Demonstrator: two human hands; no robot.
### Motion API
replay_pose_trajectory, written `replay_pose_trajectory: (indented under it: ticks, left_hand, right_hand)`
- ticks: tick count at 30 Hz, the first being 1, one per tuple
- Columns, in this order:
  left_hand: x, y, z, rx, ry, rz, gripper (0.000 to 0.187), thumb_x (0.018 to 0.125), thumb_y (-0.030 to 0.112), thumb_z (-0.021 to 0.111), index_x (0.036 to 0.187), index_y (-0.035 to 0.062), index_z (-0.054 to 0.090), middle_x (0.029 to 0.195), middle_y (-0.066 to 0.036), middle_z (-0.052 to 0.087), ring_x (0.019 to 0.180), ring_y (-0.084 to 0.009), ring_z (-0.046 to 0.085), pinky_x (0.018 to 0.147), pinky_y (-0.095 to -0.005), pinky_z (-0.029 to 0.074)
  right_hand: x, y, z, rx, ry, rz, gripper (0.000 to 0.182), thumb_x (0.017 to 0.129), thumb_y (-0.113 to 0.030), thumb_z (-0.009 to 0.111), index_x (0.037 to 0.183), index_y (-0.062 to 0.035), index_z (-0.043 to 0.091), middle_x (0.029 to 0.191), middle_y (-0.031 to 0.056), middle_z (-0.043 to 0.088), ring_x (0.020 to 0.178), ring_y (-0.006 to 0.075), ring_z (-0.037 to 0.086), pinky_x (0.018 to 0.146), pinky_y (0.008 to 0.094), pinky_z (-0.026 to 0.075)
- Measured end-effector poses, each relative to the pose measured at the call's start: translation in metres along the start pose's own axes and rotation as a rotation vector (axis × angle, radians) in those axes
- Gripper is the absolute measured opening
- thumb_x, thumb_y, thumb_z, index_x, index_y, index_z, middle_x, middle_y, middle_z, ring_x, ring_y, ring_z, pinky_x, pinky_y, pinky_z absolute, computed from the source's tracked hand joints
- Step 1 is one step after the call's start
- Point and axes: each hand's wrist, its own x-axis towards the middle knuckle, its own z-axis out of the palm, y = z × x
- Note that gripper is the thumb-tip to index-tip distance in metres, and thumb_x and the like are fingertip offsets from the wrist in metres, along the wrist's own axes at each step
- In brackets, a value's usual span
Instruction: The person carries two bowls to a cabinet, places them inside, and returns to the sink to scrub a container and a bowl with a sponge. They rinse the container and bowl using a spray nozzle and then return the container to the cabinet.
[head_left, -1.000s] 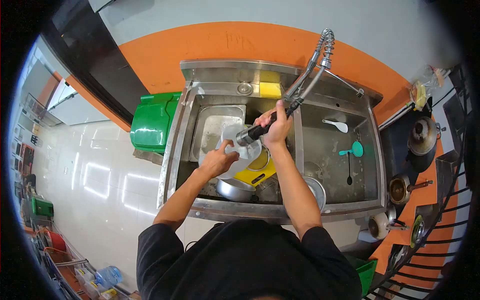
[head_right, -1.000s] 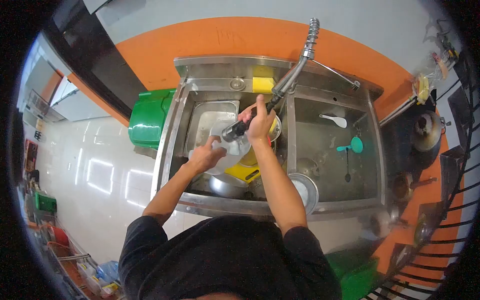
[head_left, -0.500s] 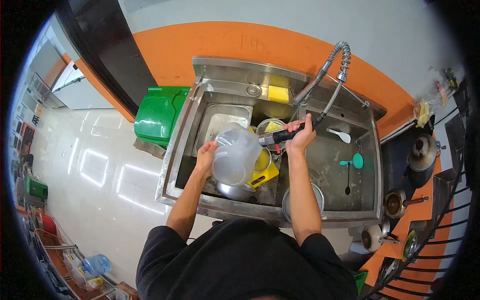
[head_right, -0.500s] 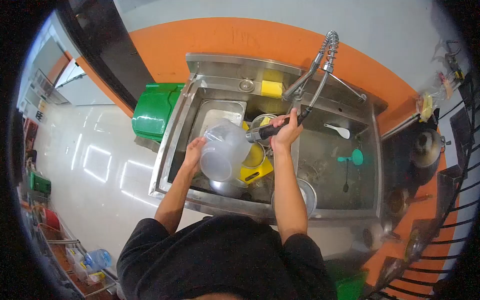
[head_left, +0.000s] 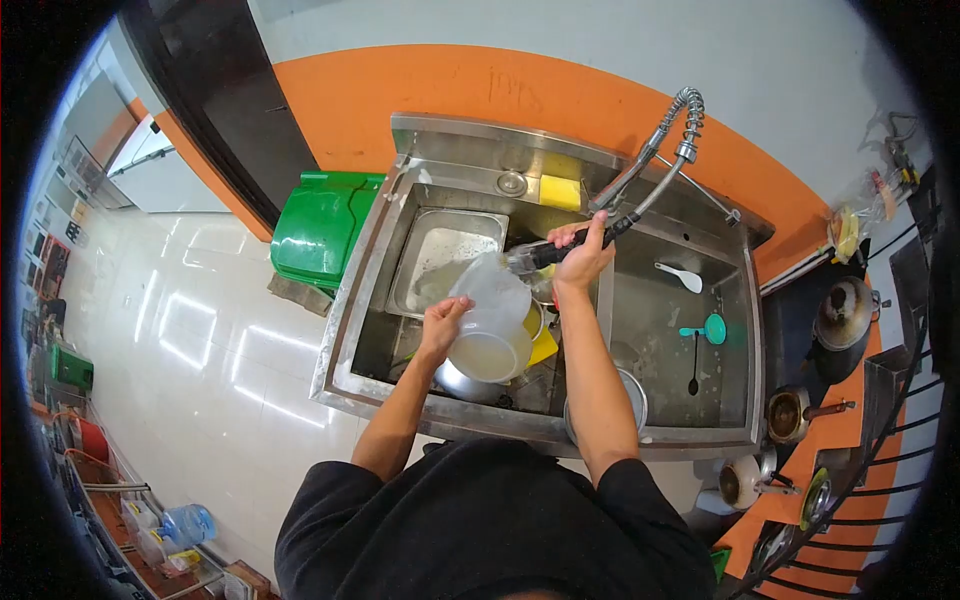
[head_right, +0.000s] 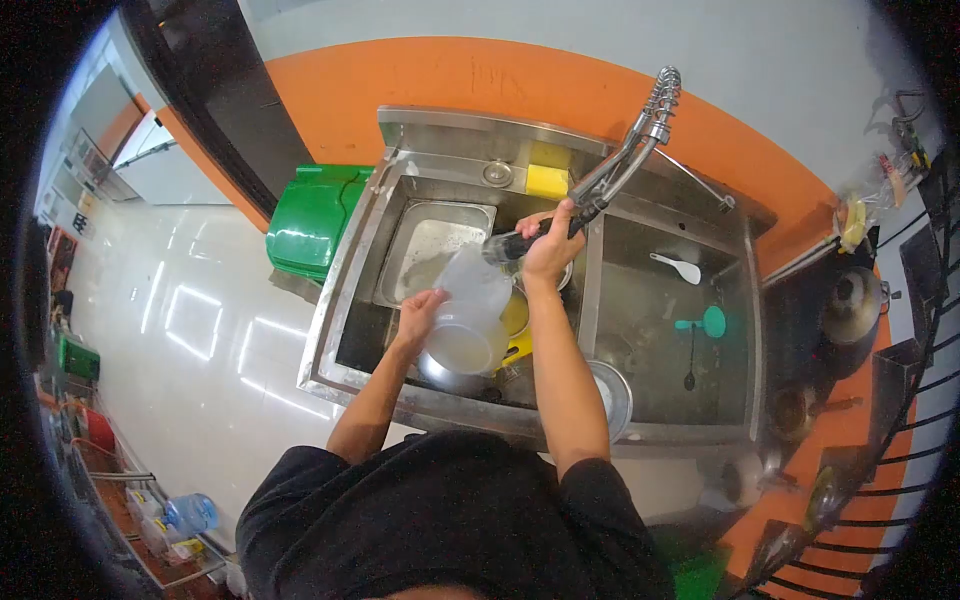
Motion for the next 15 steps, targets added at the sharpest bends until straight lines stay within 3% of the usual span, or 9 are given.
replay_pose_trajectory:
  ticks: [5, 7, 8, 10, 12, 13, 15]
  left_hand:
    - [-0.007, 0.007, -0.002, 0.097, -0.030, 0.066, 0.027, 0.093, 0.027, 0.070, 0.090, 0.0009, 0.072, 0.082, -0.003, 0.070, 0.077, -0.0085, 0.059, 0.071, -0.0265, 0.049]
    - [-0.015, 0.024, 0.006, 0.715, -0.079, 0.239, 0.026, 0.089, 0.028, 0.073, 0.086, 0.0027, 0.071, 0.080, -0.007, 0.069, 0.073, -0.0158, 0.064, 0.071, -0.0300, 0.050]
    - [-0.015, 0.028, 0.010, 0.711, -0.073, 0.236, 0.026, 0.089, 0.028, 0.073, 0.086, 0.0027, 0.071, 0.080, -0.007, 0.069, 0.073, -0.0158, 0.064, 0.071, -0.0300, 0.050]
    - [-0.017, 0.040, 0.016, 0.991, -0.299, 0.569, 0.025, 0.083, 0.028, 0.077, 0.089, 0.0041, 0.070, 0.087, -0.012, 0.068, 0.079, -0.0276, 0.067, 0.073, -0.0382, 0.053]
    - [-0.024, 0.058, 0.023, 1.026, -0.456, 0.621, 0.023, 0.083, 0.030, 0.075, 0.090, 0.0087, 0.070, 0.096, -0.012, 0.067, 0.086, -0.0357, 0.066, 0.074, -0.0430, 0.053]
    - [-0.022, 0.060, 0.020, 1.070, -0.537, 0.609, 0.021, 0.083, 0.029, 0.074, 0.095, 0.0126, 0.070, 0.100, -0.012, 0.067, 0.088, -0.0355, 0.066, 0.076, -0.0444, 0.053]
    - [-0.023, 0.077, 0.022, 1.118, -0.581, 0.496, 0.019, 0.085, 0.027, 0.070, 0.098, 0.0145, 0.067, 0.096, -0.011, 0.068, 0.091, -0.0338, 0.066, 0.079, -0.0442, 0.052]
  right_hand:
    - [-0.009, -0.015, -0.005, -0.060, -0.052, 0.104, 0.051, 0.098, -0.040, 0.058, 0.063, -0.0071, 0.043, 0.050, 0.0063, 0.044, 0.043, 0.0195, 0.047, 0.047, 0.0373, 0.046]
    - [-0.014, -0.018, -0.001, -0.010, -0.116, 0.256, 0.050, 0.098, -0.040, 0.057, 0.062, -0.0074, 0.044, 0.050, 0.0069, 0.045, 0.042, 0.0197, 0.047, 0.046, 0.0382, 0.045]
    - [-0.014, -0.020, 0.000, -0.013, -0.120, 0.262, 0.050, 0.098, -0.040, 0.057, 0.062, -0.0074, 0.044, 0.050, 0.0069, 0.045, 0.042, 0.0197, 0.047, 0.046, 0.0382, 0.045]
    - [-0.015, -0.024, 0.008, 0.001, -0.152, 0.355, 0.051, 0.099, -0.041, 0.054, 0.062, -0.0080, 0.043, 0.051, 0.0064, 0.044, 0.042, 0.0194, 0.046, 0.046, 0.0380, 0.046]
    - [-0.016, -0.024, 0.012, 0.008, -0.166, 0.466, 0.049, 0.100, -0.040, 0.051, 0.061, -0.0117, 0.042, 0.050, 0.0028, 0.040, 0.043, 0.0163, 0.040, 0.045, 0.0331, 0.038]
    - [-0.020, -0.026, 0.017, -0.098, -0.237, 0.433, 0.047, 0.101, -0.042, 0.048, 0.063, -0.0144, 0.041, 0.052, 0.0002, 0.038, 0.045, 0.0146, 0.038, 0.046, 0.0325, 0.038]
    - [-0.022, -0.021, 0.020, -0.102, -0.162, 0.443, 0.051, 0.101, -0.044, 0.045, 0.060, -0.0152, 0.039, 0.053, -0.0005, 0.039, 0.045, 0.0125, 0.034, 0.044, 0.0306, 0.032]
